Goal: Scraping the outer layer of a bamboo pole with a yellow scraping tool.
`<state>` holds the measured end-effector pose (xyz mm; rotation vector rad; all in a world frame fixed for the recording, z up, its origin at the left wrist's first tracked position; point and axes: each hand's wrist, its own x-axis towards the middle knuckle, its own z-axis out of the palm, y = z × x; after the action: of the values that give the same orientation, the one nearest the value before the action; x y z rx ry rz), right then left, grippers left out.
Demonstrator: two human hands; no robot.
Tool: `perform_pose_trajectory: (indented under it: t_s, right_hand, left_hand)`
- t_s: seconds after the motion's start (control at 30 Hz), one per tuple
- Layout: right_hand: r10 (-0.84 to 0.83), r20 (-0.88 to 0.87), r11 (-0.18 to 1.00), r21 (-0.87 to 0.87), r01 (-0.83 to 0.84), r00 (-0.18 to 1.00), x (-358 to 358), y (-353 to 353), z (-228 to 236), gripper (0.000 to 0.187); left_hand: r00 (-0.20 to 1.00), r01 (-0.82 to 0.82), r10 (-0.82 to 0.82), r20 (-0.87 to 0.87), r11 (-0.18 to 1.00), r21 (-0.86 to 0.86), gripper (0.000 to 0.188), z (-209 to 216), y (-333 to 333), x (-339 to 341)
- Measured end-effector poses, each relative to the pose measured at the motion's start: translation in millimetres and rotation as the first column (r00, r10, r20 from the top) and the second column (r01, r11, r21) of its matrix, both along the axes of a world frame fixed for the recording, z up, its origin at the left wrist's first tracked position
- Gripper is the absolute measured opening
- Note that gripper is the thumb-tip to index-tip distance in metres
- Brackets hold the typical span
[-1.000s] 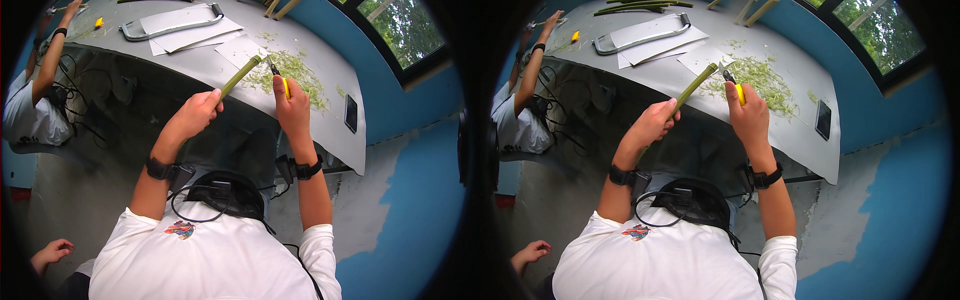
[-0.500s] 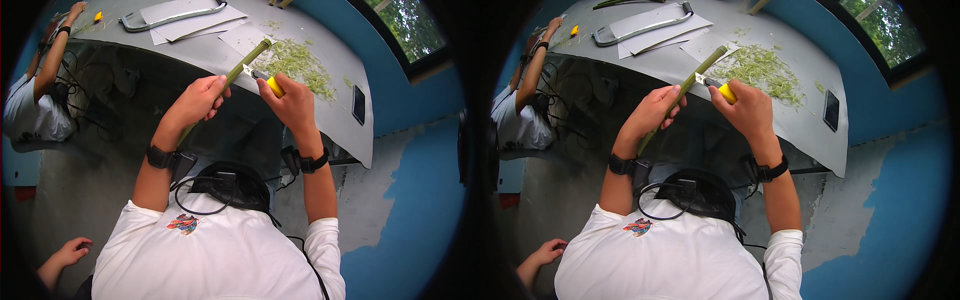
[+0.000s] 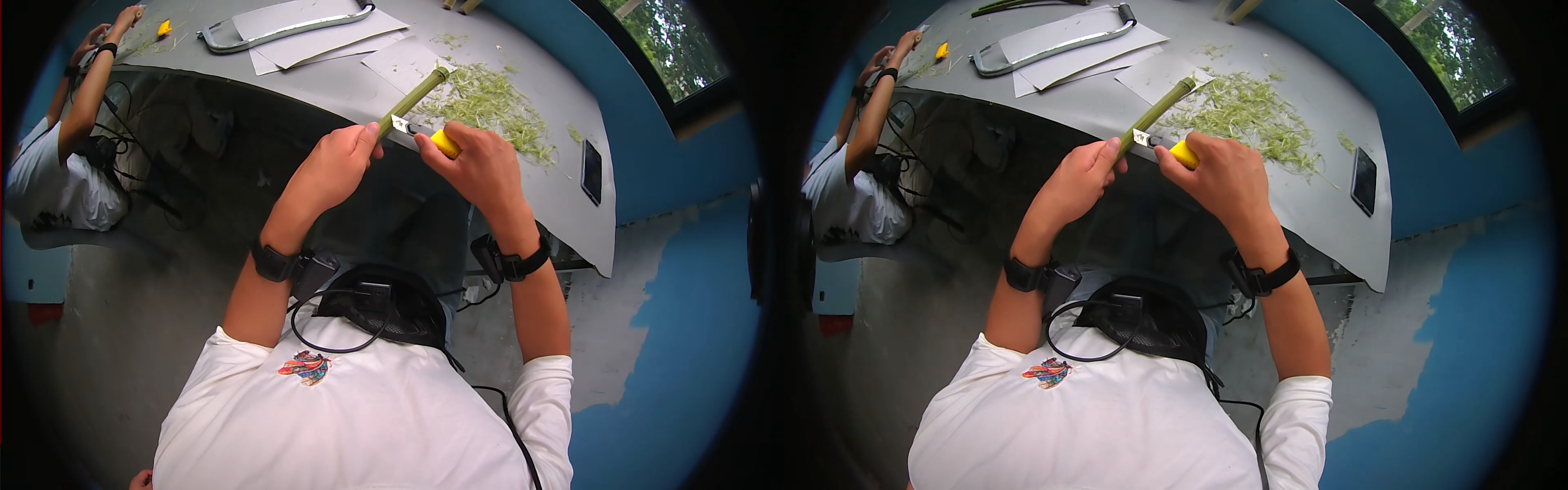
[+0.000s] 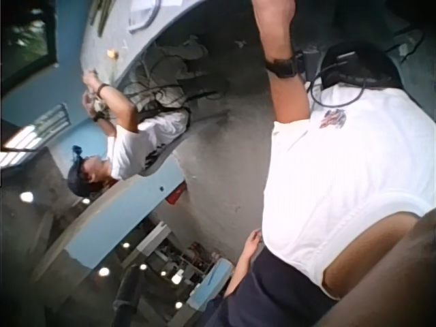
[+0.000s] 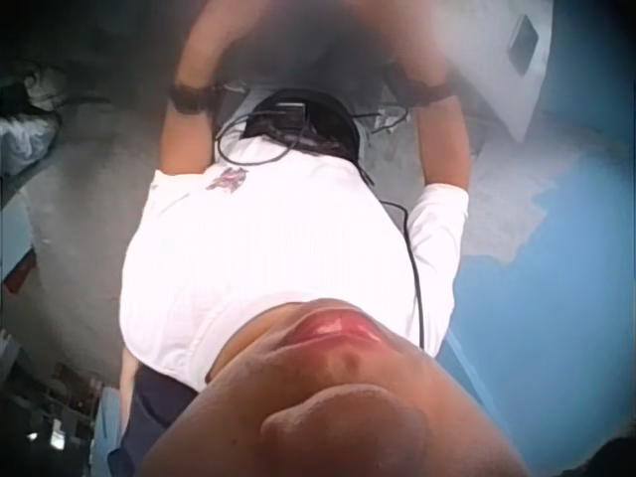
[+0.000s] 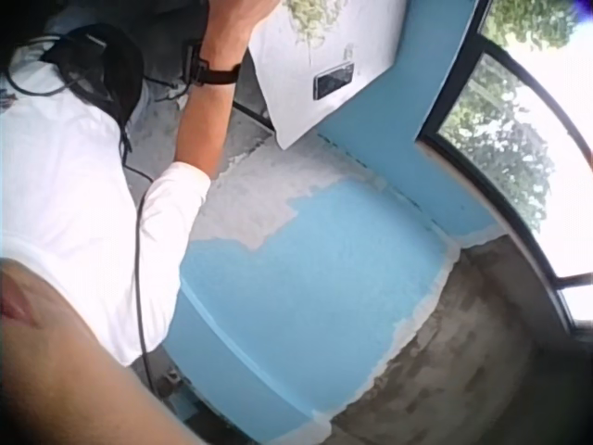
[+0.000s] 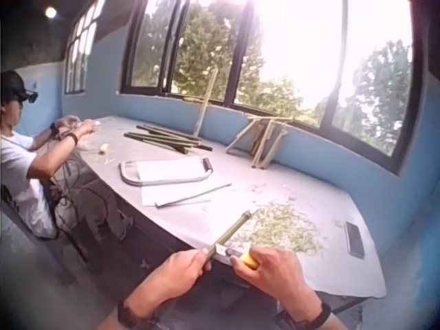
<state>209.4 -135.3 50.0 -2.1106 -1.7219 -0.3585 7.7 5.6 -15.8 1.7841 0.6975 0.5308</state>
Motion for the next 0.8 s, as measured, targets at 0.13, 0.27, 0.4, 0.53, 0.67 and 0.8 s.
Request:
perform_pose_trajectory:
  t_s: [0.13,0.27,0.4,0.53,0.67,0.8]
  right_hand:
    - [0.009,-0.016,1.000,0.002,-0.009,1.000,3.7,-0.1,-2.6,0.057]
    - [0.046,0.000,0.999,-0.013,-0.046,0.999,3.8,-3.1,-1.9,0.058]
    - [0.021,-0.002,1.000,-0.020,-0.021,1.000,3.6,-2.3,-2.3,0.058]
    - [0.013,-0.035,1.000,-0.028,-0.014,0.999,2.5,-1.2,0.1,0.058]
    - [-0.016,-0.072,1.000,-0.013,0.015,0.997,2.2,0.0,-0.3,0.059]
    - [0.027,-0.059,1.000,-0.015,-0.027,0.998,5.7,-0.6,-0.8,0.062]
  left_hand:
    - [1.000,-0.010,0.010,-0.009,1.000,0.016,0.064,-0.1,0.3,0.7]
    - [1.000,-0.010,0.010,0.005,1.000,-0.012,0.063,-2.3,0.9,1.2]
    - [1.000,-0.015,0.015,0.004,1.000,0.018,0.063,0.6,-1.6,1.4]
    - [0.999,-0.032,0.032,0.006,0.998,0.049,0.063,1.9,-2.2,2.2]
    - [0.999,-0.046,0.045,0.020,0.995,0.094,0.064,-0.3,-3.1,2.3]
    - [0.999,-0.037,0.035,0.026,0.996,0.087,0.064,3.0,-1.8,1.8]
